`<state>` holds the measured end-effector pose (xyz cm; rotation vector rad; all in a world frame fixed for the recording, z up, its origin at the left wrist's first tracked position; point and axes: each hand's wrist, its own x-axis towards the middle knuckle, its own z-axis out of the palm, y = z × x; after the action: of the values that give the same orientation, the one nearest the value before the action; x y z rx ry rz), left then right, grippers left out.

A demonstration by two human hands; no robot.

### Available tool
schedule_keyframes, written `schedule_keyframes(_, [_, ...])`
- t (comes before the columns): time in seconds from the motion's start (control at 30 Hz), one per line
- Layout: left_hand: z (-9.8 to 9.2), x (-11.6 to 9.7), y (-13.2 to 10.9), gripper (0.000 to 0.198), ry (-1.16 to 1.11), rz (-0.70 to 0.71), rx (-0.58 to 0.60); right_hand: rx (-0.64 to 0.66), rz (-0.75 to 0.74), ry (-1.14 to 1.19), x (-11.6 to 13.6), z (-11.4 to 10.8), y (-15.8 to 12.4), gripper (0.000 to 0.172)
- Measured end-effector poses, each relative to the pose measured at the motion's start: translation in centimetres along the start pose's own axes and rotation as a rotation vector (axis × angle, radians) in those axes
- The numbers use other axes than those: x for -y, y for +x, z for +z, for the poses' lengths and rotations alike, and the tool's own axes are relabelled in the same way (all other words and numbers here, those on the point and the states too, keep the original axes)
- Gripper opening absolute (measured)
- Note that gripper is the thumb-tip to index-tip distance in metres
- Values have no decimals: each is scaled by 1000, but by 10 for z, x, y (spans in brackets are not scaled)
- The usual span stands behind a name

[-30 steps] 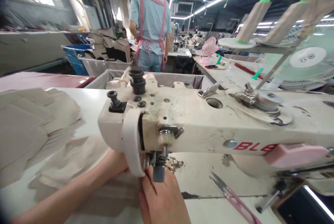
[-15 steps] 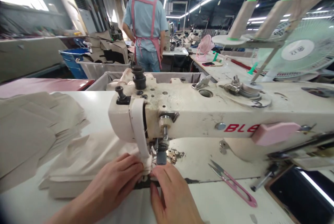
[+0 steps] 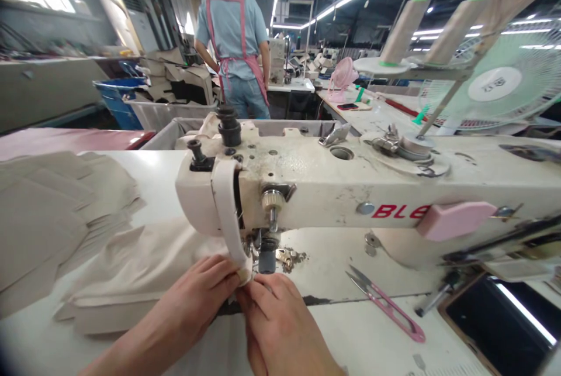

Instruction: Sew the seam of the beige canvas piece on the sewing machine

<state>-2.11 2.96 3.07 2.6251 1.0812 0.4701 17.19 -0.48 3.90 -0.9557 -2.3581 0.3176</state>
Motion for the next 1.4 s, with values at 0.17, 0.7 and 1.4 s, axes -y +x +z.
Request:
schedule_keyframes(0.17, [6, 6, 1, 28, 61, 53, -15, 69, -18, -20, -10, -4, 4, 47])
schedule_keyframes(0.7, [3, 25, 19, 15, -266, 4, -304, 57, 136, -5, -17, 9, 1, 52])
schedule_keyframes(1.4, [-5, 22, 23, 22, -205, 56, -207, -50, 39, -177, -26, 20, -2, 58])
